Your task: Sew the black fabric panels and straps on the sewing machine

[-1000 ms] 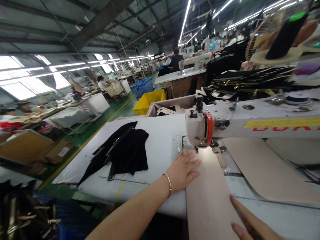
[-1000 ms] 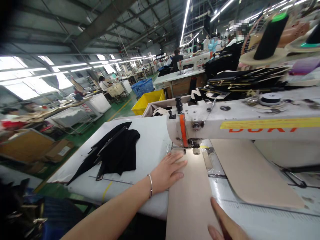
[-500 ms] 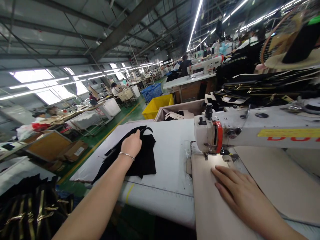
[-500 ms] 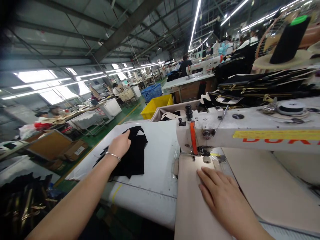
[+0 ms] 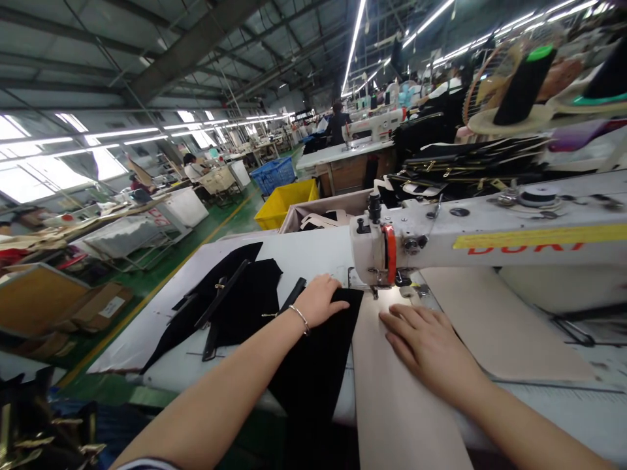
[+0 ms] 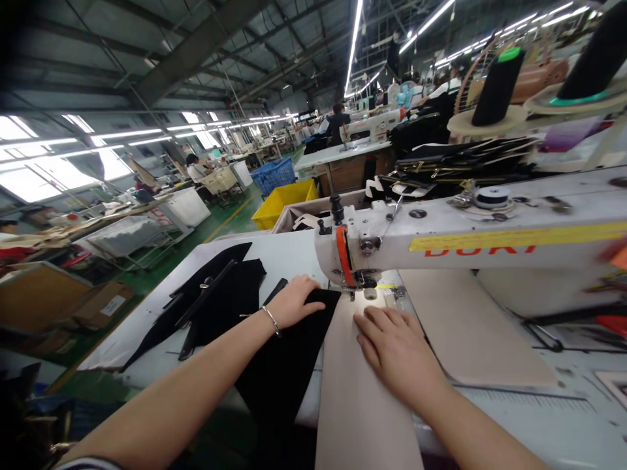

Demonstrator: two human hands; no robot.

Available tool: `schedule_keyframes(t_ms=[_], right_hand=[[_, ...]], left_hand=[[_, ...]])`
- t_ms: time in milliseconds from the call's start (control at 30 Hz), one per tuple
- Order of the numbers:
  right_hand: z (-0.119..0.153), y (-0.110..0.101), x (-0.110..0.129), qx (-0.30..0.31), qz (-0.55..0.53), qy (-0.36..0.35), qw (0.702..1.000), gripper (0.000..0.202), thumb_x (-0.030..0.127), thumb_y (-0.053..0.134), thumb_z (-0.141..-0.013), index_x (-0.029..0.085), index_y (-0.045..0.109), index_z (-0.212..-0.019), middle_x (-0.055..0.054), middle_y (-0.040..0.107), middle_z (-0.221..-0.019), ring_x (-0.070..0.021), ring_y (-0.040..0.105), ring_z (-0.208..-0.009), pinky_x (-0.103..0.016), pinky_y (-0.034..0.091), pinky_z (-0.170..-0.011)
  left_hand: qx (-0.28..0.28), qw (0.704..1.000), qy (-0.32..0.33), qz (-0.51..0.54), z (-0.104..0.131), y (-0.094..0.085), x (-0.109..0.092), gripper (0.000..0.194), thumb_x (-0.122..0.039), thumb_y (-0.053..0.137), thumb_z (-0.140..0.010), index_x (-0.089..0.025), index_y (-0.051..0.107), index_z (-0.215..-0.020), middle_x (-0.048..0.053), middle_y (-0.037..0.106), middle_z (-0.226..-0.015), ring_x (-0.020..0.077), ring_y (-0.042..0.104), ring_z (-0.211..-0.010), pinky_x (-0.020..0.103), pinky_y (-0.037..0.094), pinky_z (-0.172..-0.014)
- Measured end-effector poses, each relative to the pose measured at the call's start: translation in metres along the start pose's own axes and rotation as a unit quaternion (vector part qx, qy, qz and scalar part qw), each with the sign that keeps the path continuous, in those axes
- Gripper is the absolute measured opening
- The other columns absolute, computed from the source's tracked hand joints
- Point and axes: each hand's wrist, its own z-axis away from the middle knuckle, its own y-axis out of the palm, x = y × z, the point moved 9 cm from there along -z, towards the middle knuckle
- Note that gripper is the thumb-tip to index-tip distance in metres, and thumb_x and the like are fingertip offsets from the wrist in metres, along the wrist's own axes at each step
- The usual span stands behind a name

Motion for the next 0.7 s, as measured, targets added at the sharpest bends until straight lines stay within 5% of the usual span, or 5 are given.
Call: schedule_keyframes(t_ms=[133,233,400,567,700], right_hand=[[0.001,-0.001,0.001,-0.004,0.001,0.002,1.0,0.036,0.035,0.043,-0.094,0.029,0.052,-0.128,-0.005,0.055,-0.127,-0.0255,0.05,-0.114,-0.044,0.037,-0.09],[0.002,-0.001,0.001,-0.008,-0.003,0.004,1.0,0.036,0.035,0.043,-0.093,0.03,0.052,-0.128,-0.005,0.056,-0.127,-0.0252,0.051,-0.113,-0.044,0.037,-0.091],[0.001,0.001,0.001,-0.009,-0.006,0.012,1.0,0.036,0.034,0.041,-0.094,0.03,0.052,-0.128,-0.006,0.055,-0.128,-0.0257,0.05,-0.114,-0.045,0.034,-0.093],[0.001,0.0,0.003,-0.007,-0.003,0.008,1.0,0.036,0.032,0.041,-0.094,0.029,0.052,-0.128,-0.006,0.056,-0.128,-0.0256,0.05,-0.114,-0.044,0.035,-0.092],[0.001,-0.001,0.002,-0.005,-0.002,0.009,1.0,0.039,0.031,0.041,-0.094,0.023,0.049,-0.132,-0.008,0.056,-0.129,-0.0256,0.05,-0.115,-0.042,0.036,-0.091]], left_hand=[[0.042,0.998,-0.018,0.035,0.0,-0.007,0.011,0.027,-0.041,0.067,-0.079,-0.016,0.06,-0.084,0.004,0.062,-0.084,0.0203,0.059,-0.08,0.031,0.048,-0.074],[0.024,0.988,-0.029,0.146,0.026,-0.045,0.007,0.022,-0.039,0.054,-0.089,-0.017,0.059,-0.088,0.0,0.061,-0.081,0.0153,0.057,-0.077,0.025,0.046,-0.073],[-0.07,0.88,-0.139,0.449,0.067,-0.115,0.024,0.028,-0.044,0.048,-0.092,-0.018,0.056,-0.098,0.001,0.062,-0.083,0.0141,0.057,-0.069,0.025,0.047,-0.065],[0.046,0.91,-0.105,0.4,0.033,-0.046,-0.011,0.02,-0.035,0.056,-0.086,-0.015,0.063,-0.088,0.001,0.064,-0.077,0.0142,0.058,-0.069,0.025,0.047,-0.068],[-0.02,0.974,-0.082,0.21,-0.005,0.012,-0.027,0.009,-0.023,0.062,-0.079,-0.016,0.065,-0.085,0.002,0.065,-0.079,0.0159,0.059,-0.074,0.026,0.046,-0.07]])
